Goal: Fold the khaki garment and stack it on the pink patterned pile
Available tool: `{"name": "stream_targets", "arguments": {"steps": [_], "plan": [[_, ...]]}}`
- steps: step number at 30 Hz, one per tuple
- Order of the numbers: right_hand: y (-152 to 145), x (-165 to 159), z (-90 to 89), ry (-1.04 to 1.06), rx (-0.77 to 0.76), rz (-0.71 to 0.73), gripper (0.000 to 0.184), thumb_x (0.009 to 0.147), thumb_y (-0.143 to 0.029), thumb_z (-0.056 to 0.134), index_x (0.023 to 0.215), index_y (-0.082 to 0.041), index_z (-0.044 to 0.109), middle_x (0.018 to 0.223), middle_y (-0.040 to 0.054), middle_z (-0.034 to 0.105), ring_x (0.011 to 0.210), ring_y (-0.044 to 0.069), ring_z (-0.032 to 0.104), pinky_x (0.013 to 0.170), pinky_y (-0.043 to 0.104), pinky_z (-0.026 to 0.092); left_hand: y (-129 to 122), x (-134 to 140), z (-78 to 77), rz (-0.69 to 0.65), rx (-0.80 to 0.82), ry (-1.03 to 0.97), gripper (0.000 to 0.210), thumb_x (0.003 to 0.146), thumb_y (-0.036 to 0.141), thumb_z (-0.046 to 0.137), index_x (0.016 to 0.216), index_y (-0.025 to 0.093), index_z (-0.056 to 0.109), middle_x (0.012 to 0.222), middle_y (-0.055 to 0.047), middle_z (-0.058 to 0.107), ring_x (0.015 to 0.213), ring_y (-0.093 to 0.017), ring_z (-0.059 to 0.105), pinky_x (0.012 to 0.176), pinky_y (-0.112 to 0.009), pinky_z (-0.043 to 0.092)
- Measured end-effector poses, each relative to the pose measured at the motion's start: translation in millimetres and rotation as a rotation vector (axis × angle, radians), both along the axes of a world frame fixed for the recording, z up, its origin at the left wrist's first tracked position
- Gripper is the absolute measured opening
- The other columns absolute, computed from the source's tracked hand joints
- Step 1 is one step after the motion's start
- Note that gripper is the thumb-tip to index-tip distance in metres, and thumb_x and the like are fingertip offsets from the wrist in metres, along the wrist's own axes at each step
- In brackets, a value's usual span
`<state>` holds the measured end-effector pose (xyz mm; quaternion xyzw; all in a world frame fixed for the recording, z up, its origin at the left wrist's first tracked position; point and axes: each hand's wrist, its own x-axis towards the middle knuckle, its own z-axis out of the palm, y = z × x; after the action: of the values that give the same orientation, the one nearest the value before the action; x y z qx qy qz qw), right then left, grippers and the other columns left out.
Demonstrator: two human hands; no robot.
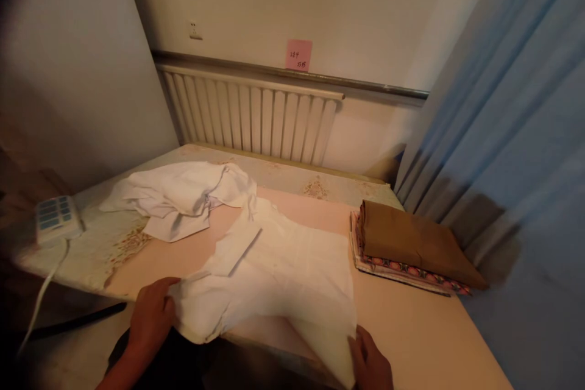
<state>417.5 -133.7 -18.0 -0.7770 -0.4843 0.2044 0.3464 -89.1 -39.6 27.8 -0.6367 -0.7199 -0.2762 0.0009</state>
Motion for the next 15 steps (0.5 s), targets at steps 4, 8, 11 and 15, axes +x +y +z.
{"name": "stream_targets", "arguments": {"steps": [4, 8, 11, 15], "plan": [[0, -8, 5.3, 0.006, -0.001, 0.011, 0.053, 0.072, -0.065, 0.051, 0.101, -0.025, 0.069, 0.097, 0.0064, 0.076, 0.088, 0.027, 0.072, 0.074, 0.031, 0.055, 17, 35, 14.1, -0.266, 0.018, 0.112, 0.033, 0.088, 0.026, 0.042, 0.115, 0.019, 0.059, 0.120, -0.011, 0.063, 0.117, -0.028, 0.051, 0.105, -0.041, 0.037], [0, -12, 10.2, 0.010, 0.014, 0.008, 0.052, 0.073, -0.065, 0.051, 0.099, -0.025, 0.069, 0.095, 0.0065, 0.076, 0.087, 0.026, 0.072, 0.073, 0.030, 0.055, 39, 72, 15.2, -0.433, -0.090, 0.236, 0.049, 0.083, 0.016, 0.048, 0.132, 0.020, 0.051, 0.145, -0.012, 0.048, 0.133, -0.028, 0.039, 0.109, -0.042, 0.031], [-1, -10, 11.2, 0.022, 0.009, 0.008, 0.053, 0.071, -0.065, 0.052, 0.098, -0.023, 0.070, 0.091, 0.0068, 0.076, 0.083, 0.026, 0.072, 0.070, 0.030, 0.054, 60, 76, 14.9, -0.414, -0.217, 0.057, 0.040, 0.080, 0.011, 0.047, 0.116, 0.022, 0.061, 0.130, -0.010, 0.060, 0.123, -0.026, 0.050, 0.104, -0.040, 0.034], [-1, -8, 12.7, 0.054, 0.019, 0.005, 0.053, 0.067, -0.063, 0.056, 0.096, -0.022, 0.072, 0.089, 0.0061, 0.077, 0.082, 0.026, 0.072, 0.070, 0.030, 0.055, 90, 40, 22.5, -0.037, -0.222, -0.429, 0.015, 0.083, 0.029, 0.051, 0.091, 0.021, 0.062, 0.088, -0.007, 0.067, 0.095, -0.026, 0.061, 0.086, -0.037, 0.043]]}}
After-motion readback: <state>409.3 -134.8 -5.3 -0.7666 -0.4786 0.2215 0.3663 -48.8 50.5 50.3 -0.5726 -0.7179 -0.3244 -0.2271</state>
